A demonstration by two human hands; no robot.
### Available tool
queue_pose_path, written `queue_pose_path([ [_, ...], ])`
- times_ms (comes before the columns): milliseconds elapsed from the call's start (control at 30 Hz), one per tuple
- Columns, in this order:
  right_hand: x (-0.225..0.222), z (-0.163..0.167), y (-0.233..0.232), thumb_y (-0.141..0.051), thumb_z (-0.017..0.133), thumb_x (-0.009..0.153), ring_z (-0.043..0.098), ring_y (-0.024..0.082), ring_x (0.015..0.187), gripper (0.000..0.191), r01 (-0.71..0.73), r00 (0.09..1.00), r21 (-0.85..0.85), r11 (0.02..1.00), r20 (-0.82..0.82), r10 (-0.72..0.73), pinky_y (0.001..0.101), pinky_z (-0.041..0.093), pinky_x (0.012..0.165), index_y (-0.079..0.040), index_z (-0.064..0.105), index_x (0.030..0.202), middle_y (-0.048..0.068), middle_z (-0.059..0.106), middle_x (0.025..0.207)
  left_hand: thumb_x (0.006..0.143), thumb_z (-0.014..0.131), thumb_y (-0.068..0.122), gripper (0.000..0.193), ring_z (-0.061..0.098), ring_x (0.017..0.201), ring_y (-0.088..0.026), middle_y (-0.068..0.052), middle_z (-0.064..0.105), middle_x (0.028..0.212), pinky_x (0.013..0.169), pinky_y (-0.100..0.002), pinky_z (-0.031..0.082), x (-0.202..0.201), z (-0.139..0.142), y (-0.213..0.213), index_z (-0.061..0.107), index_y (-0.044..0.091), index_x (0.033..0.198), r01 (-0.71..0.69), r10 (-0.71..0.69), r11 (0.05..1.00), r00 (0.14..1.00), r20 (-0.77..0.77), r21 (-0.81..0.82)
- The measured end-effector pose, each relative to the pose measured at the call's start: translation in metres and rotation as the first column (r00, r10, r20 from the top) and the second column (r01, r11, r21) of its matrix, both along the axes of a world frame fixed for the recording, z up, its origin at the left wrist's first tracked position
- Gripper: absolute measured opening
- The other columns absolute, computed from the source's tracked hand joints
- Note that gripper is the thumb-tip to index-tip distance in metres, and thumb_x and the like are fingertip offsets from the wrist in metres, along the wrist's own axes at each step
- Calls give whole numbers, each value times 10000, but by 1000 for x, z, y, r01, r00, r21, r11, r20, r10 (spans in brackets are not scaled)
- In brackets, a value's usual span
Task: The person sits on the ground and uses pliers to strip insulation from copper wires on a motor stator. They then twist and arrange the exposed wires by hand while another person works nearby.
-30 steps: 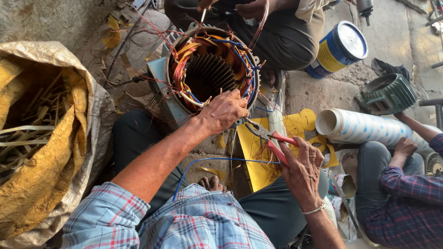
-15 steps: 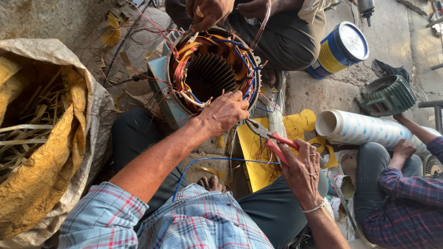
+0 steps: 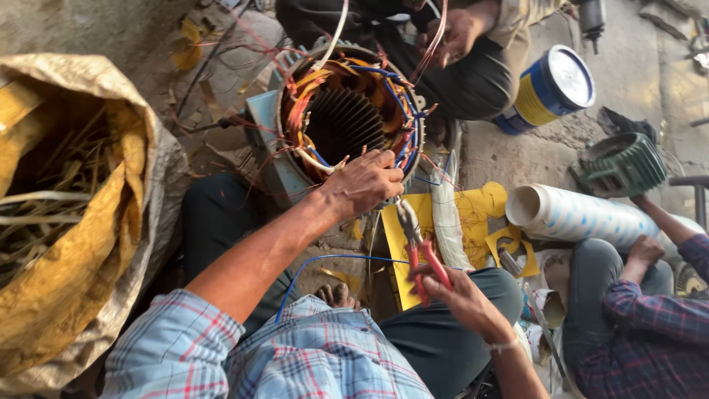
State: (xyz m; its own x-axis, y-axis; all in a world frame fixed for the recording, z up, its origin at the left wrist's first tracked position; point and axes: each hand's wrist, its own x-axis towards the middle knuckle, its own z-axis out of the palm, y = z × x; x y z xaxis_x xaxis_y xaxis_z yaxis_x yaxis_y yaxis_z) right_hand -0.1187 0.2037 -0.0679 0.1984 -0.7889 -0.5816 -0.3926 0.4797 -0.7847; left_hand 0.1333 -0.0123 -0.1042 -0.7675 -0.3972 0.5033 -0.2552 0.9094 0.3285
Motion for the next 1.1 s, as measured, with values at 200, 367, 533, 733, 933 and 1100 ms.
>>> queue_pose_path([
  [200, 28, 25, 6, -101, 695, 818, 593, 317, 1141, 548, -439, 582, -435, 787, -804, -120, 413, 465, 972, -175, 652, 1359, 124, 610, 1326, 880, 638, 111, 141, 590, 1023, -208, 9, 670, 944, 985, -340, 487, 0, -1, 4, 764, 128, 940, -39, 39, 999, 999, 17, 15],
  [367, 42, 26, 3, -105, 715, 774, 521, 387, 1253, 602, -480, 455, -467, 743, -856, -244, 503, 379, 1048, -169, 624, 1366, 195, 529, 1390, 879, 647, 107, 176, 589, 1020, -200, 20, 674, 948, 995, -336, 483, 2, 2, 4, 778, 141, 992, -49, 50, 998, 999, -14, 35],
  [533, 47, 27, 1, -112, 716, 800, 516, 377, 1258, 614, -477, 420, -482, 735, -860, -291, 502, 366, 1070, -196, 619, 1401, 187, 525, 1405, 854, 653, 103, 191, 590, 1026, -201, 17, 681, 958, 1000, -345, 481, 2, 6, 4, 784, 147, 985, -49, 50, 998, 999, -8, 45],
  [733, 31, 14, 3, -156, 730, 824, 554, 344, 1171, 534, -454, 424, -469, 758, -862, -279, 485, 407, 1004, -195, 654, 1351, 157, 567, 1302, 845, 666, 101, 187, 593, 1031, -204, 18, 687, 958, 1006, -348, 479, 0, 7, 5, 788, 144, 980, -51, 51, 997, 999, 3, 62],
  [933, 7, -15, 5, -323, 588, 1049, 695, 235, 737, 324, 234, 971, 53, 971, -55, -231, 374, 604, 636, -43, 751, 1068, 142, 717, 831, 879, 658, 68, 154, 603, 1017, -203, 9, 688, 954, 984, -348, 486, -5, 4, 3, 776, 142, 944, -5, 5, 1000, 1000, 2, 26],
  [1100, 14, -27, 17, -355, 550, 1050, 683, 236, 643, 308, 256, 651, 440, 861, 579, -490, 360, 574, 603, -70, 657, 1100, 153, 709, 804, 860, 650, 96, 128, 606, 1042, -218, -4, 680, 947, 990, -360, 488, -4, 2, 1, 760, 126, 917, -21, 22, 1000, 999, -42, 16],
])
